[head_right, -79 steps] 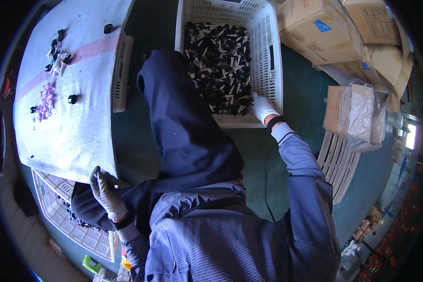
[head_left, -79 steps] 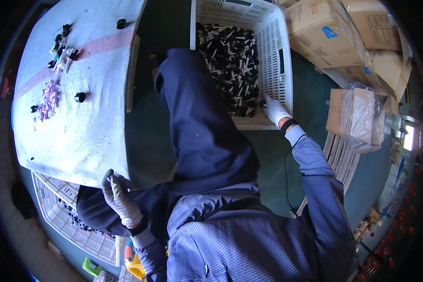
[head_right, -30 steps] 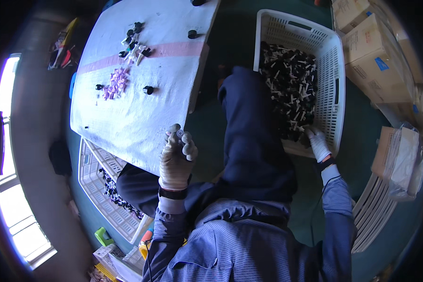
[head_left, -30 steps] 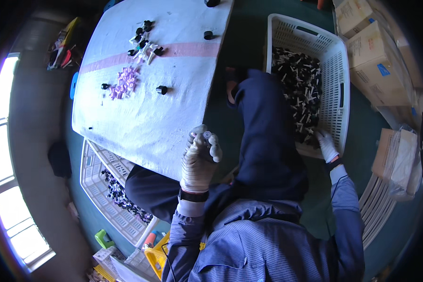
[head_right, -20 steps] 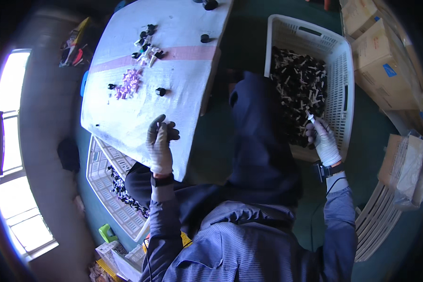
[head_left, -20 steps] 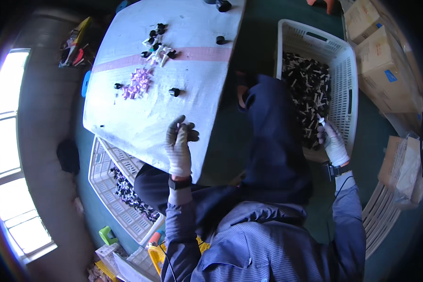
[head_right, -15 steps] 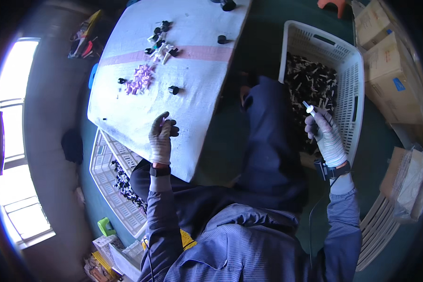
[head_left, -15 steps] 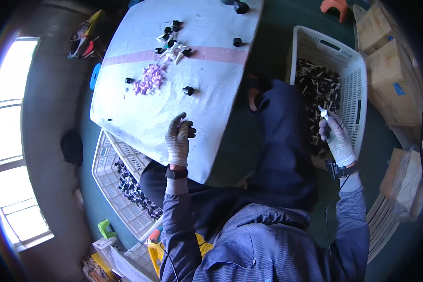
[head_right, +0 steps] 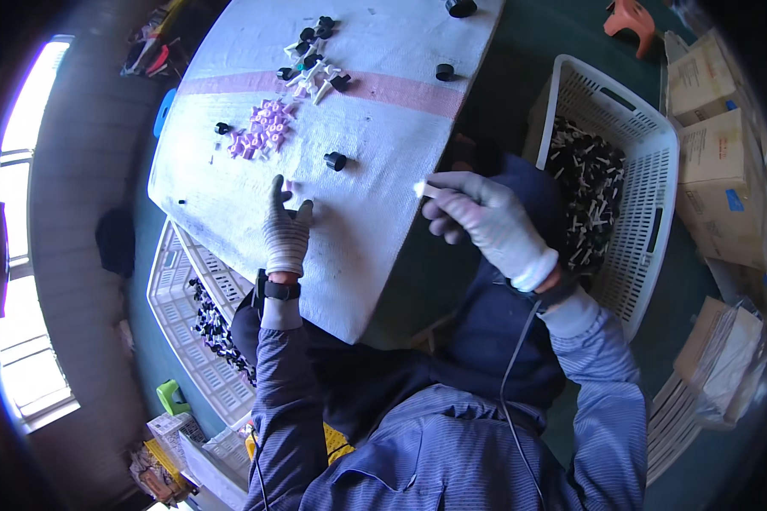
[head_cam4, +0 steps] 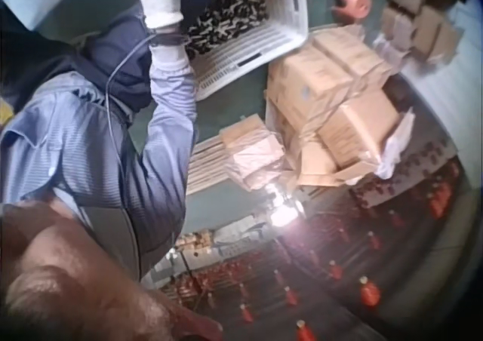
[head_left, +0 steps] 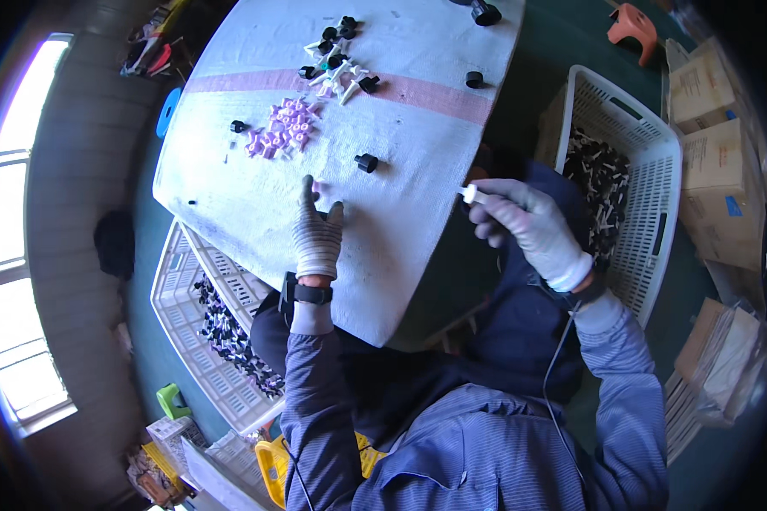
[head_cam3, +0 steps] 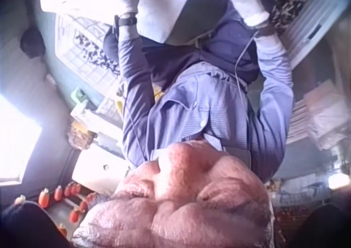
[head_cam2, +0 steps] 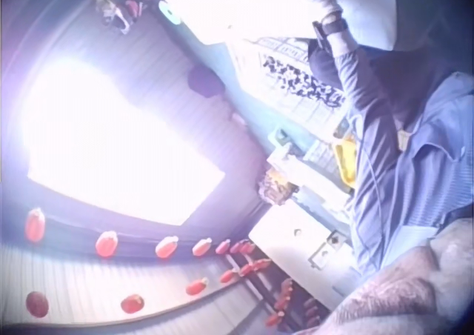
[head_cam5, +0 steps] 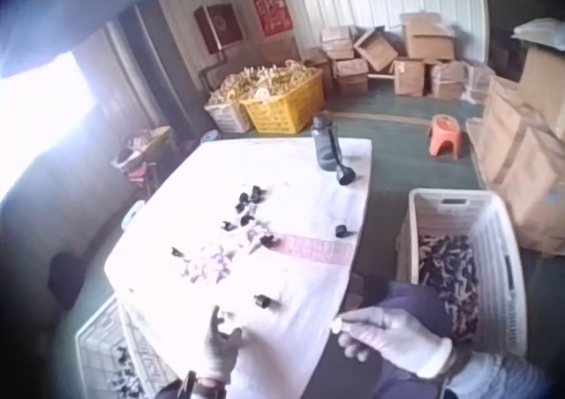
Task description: Assembling small plastic components by inserting white stems into black bases on a low table.
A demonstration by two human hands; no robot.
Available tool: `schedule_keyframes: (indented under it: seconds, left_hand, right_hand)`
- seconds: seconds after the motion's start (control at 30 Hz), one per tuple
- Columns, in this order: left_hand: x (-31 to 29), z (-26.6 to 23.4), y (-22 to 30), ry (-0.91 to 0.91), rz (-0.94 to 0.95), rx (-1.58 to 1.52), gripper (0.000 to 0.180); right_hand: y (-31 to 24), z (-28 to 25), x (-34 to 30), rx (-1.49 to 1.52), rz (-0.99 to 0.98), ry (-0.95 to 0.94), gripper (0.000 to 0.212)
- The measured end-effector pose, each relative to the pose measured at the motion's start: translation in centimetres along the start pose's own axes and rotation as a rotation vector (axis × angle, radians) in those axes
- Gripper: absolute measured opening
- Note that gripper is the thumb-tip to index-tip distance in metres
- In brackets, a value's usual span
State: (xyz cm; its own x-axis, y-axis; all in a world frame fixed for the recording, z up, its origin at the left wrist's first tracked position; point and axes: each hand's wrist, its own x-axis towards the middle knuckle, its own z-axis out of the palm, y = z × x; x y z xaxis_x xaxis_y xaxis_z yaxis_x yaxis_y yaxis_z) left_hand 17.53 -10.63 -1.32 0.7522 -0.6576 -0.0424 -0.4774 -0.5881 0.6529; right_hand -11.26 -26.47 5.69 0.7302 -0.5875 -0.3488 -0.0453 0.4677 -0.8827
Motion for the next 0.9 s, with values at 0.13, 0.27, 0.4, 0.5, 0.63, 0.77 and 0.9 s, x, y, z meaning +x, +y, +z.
schedule_keyframes:
  seconds: [0.13,0.27,0.4,0.5,0.63,0.77,0.9]
  left_hand:
    - [1.5,-0.3,0.1,0.138,0.330,0.296,0.061]
    - [2.7,0.7,3.4,0.019,0.523,0.339,0.057]
    - [4.8,3.0,3.5,-0.193,0.502,0.347,0.052]
    - [5.6,3.7,2.8,-0.229,0.481,0.278,0.050]
    - [3.8,4.2,2.2,-0.327,0.341,-0.206,0.043]
    - [1.2,3.9,2.6,-0.349,0.273,-0.489,0.042]
    - [0.3,3.8,2.0,-0.374,0.263,-0.571,0.042]
  right_hand:
    - [1.9,2.6,4.1,-0.074,-0.001,-0.035,0.029]
    - [3.5,3.7,7.2,-0.124,0.069,-0.061,0.029]
    - [4.0,4.4,8.9,-0.101,0.121,-0.052,0.028]
    - [4.7,4.2,10.0,-0.124,0.133,-0.055,0.028]
    - [5.6,4.0,10.4,-0.064,0.087,-0.061,0.030]
    - [5.0,4.0,9.8,-0.175,0.087,-0.112,0.031]
    - [4.6,4.4,9.2,-0.295,0.076,-0.124,0.028]
